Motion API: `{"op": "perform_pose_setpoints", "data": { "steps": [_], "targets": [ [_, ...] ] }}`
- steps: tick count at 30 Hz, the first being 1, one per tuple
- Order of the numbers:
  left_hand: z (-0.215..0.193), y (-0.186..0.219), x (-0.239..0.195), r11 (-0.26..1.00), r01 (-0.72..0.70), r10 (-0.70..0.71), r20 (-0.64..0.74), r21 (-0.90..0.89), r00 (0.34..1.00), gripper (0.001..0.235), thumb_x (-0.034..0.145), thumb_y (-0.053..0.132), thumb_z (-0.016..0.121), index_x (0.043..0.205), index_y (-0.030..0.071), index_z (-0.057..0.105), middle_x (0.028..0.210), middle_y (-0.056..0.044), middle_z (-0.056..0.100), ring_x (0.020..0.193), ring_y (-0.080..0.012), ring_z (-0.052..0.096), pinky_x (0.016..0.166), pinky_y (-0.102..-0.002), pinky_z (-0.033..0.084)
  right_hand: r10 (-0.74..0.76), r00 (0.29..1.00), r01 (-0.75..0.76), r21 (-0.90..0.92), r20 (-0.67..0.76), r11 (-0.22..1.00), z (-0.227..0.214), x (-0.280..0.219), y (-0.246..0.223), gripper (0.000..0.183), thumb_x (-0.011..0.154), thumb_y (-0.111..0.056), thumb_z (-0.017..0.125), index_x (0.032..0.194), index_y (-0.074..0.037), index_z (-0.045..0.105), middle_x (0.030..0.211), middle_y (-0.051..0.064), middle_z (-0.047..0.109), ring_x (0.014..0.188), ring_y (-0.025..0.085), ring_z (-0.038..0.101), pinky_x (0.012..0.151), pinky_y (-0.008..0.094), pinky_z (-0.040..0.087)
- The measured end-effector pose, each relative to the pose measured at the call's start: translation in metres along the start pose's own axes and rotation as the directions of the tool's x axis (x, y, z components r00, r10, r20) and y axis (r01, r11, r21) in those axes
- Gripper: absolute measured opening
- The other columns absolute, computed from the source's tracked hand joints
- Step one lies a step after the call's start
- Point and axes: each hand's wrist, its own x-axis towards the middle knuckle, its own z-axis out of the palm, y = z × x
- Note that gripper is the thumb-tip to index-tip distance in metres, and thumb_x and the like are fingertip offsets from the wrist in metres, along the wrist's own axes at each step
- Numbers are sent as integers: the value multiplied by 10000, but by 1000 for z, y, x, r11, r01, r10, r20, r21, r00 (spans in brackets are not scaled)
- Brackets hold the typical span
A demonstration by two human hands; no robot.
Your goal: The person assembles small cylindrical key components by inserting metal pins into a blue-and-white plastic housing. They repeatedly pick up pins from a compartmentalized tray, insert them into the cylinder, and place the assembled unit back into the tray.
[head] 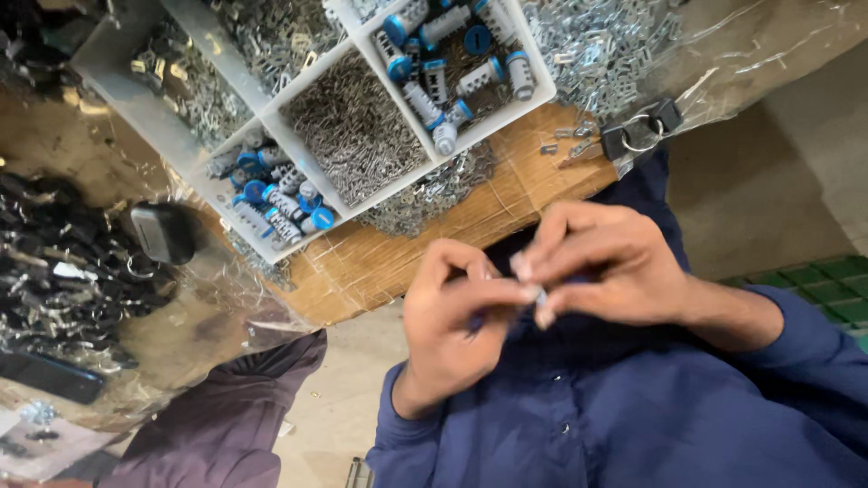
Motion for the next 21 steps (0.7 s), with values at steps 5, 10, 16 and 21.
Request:
{"op": "perform_pose_setpoints", "data": {
  "steps": [5, 10, 16, 21],
  "targets": [
    [28, -4, 12, 979, -52, 73, -99, 199, 992, 268, 1040, 36, 773, 1247, 194, 709, 1086, -25, 588, 874, -132, 628, 761, -242, 527, 129, 965, -93, 163, -228, 982, -12, -24, -4, 370, 795, 146, 798, 1138, 34, 716, 1202, 167, 662, 1002, 214, 727, 878, 303, 663],
    [35, -6, 35, 549, -201, 268, 57, 811, 962, 334, 978, 218, 759, 1281, 85, 715, 1064, -100, 592, 964, -277, 553, 821, -383, 489, 159, 920, -60, 272, -359, 960, -13, -35, -9, 382, 827, 174, 767, 1177, 43, 692, 1187, 196, 642, 960, 239, 752, 855, 344, 690],
    [1, -2, 10, 665, -219, 279, 34, 714, 960, 265, 903, 46, 704, 1164, 89, 728, 1100, -39, 702, 998, -234, 634, 863, -374, 495, 195, 939, -137, 212, -285, 968, -4, -19, -7, 381, 828, 176, 752, 1179, 48, 677, 1220, 194, 650, 996, 238, 742, 833, 337, 684],
    [1, -6, -10, 939, -125, 217, -272, 320, 937, 247, 925, -67, 779, 1084, 95, 681, 1052, -32, 718, 903, -211, 673, 836, -294, 548, 258, 936, -187, 286, -237, 940, 12, -2, -3, 399, 858, 146, 732, 1229, 27, 644, 1249, 183, 636, 1018, 220, 735, 834, 323, 696]
  ]
}}
